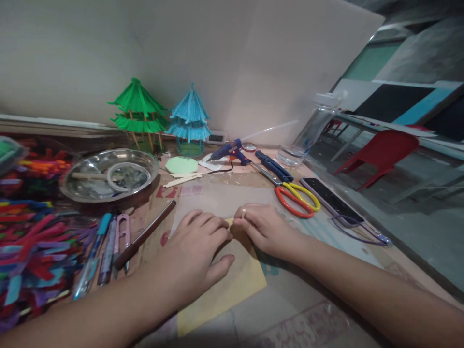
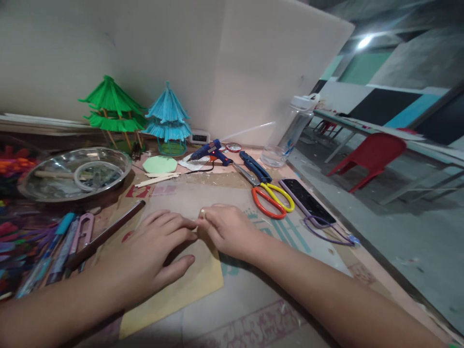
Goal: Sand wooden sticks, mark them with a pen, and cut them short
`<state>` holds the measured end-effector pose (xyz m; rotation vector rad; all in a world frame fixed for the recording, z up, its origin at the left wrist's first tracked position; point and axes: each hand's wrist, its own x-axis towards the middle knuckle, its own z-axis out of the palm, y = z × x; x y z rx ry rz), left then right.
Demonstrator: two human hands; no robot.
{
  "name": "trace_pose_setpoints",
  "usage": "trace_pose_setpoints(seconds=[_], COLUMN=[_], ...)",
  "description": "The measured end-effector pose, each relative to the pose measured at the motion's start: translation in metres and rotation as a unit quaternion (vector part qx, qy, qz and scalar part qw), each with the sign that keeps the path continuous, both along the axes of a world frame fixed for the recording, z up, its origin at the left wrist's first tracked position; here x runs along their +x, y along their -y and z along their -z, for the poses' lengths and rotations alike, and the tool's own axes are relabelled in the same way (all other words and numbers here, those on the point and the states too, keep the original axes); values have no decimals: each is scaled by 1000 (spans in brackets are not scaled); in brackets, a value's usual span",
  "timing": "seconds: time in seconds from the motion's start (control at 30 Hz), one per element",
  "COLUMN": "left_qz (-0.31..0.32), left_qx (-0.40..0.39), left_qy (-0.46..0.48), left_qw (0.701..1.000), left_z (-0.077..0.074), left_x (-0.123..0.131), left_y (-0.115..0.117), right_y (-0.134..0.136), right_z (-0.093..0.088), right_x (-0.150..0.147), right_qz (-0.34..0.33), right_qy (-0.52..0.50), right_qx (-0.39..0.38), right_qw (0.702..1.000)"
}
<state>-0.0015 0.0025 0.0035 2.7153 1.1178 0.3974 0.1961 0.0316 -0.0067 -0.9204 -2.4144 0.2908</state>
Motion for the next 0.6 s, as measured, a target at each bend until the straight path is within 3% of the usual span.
trace_pose_setpoints(seconds=[0.6], left_qz=[-5], left_qx=[12], left_qy=[11], left_qw=[1000], left_z=[2], left_x=[0], left_y=[-1], right_y=[3], right_z=[-2], right_x=[0], right_qz=[-14], right_qy=[22], right_qx=[-21], right_qw=[999])
